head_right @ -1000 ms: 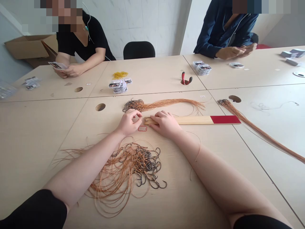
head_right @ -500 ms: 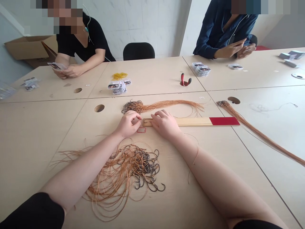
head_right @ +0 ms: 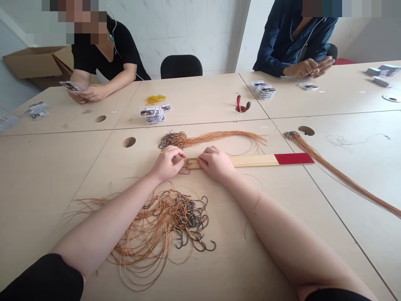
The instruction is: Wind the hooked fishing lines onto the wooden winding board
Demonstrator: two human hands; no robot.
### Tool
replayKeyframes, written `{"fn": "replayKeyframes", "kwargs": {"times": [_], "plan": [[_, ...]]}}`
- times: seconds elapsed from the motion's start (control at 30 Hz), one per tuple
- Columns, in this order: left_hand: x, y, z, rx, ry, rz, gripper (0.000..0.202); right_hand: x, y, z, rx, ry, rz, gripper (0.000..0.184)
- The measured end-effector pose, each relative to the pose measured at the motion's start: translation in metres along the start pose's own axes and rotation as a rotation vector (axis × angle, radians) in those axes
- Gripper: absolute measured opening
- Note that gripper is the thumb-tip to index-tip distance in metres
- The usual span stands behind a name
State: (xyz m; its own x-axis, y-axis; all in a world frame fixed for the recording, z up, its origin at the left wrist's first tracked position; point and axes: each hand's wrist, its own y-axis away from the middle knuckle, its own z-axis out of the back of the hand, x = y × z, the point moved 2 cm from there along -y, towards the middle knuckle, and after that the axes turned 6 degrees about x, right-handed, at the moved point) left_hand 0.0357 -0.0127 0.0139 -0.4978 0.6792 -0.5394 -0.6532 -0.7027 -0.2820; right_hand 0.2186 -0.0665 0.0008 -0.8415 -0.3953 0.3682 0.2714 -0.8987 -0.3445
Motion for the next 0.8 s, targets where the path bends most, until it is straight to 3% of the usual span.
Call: {"fn": "replayKeyframes", "kwargs": {"times": [0.8], "plan": [[0.0027, -0.0007, -0.0022, 0.051, 0.007, -0.033, 0.011, -0.0006, 0.0008, 0.0007, -0.054, -0.055, 0.112, 0.026]]}}
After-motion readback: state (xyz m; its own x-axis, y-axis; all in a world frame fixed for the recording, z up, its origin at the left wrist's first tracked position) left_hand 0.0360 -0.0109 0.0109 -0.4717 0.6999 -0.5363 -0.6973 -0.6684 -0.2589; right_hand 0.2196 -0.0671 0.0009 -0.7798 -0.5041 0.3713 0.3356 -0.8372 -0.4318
